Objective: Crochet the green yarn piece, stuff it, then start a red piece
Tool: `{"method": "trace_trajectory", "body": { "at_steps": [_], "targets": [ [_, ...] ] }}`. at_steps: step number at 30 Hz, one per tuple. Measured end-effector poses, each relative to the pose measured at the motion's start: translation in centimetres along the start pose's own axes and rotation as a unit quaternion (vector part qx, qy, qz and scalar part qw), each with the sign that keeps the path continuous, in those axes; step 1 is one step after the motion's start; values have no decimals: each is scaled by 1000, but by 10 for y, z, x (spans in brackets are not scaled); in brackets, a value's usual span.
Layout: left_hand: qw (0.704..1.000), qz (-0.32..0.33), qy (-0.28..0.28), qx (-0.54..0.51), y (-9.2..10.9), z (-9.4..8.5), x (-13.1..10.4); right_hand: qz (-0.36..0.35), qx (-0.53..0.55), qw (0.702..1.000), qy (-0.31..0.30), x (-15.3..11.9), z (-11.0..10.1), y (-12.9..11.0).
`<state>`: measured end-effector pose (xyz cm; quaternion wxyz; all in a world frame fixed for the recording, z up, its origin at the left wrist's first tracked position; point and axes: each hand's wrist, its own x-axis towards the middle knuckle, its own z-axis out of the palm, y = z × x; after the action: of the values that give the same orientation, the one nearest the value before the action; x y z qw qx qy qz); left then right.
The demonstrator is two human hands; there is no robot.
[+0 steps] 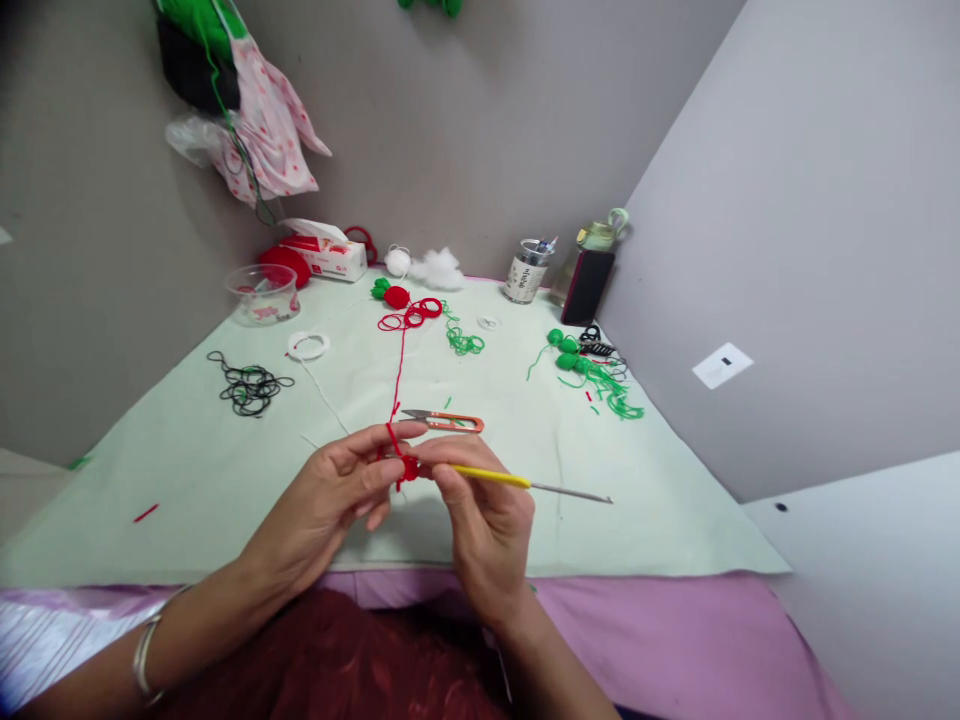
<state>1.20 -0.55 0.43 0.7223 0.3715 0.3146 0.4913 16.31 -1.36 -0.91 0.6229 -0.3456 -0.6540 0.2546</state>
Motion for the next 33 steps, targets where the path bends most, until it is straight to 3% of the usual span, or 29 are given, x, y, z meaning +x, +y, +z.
{"method": "trace_trajectory", "body": {
  "at_steps": [4,6,9,12,15,20,26,29,33],
  "targets": [
    [999,-16,21,-47,-5,1,2,-129,-175,976,-10,-10,2,6],
    [995,-50,12,-81,-6,2,2,-161,-207,965,0,-12,2,8],
    [990,-76,26,-115,-4,1,3,-84,-109,990,35,-10,-2,5],
    [992,-55,44,-101,0,0,3,16,32,997,72,-3,-5,1],
    [998,-11,31,-48,0,1,1,54,86,994,46,2,-5,0],
    [1000,6,27,4,-5,4,-1,24,3,999,30,0,0,0],
    [993,-64,0,-95,-8,3,5,-116,-171,978,31,-10,3,4],
    [990,-81,-4,-119,-5,-2,7,-37,-85,993,66,-5,-1,4],
    [997,-26,25,-75,-2,-2,6,81,72,991,80,4,-5,2]
  ]
}}
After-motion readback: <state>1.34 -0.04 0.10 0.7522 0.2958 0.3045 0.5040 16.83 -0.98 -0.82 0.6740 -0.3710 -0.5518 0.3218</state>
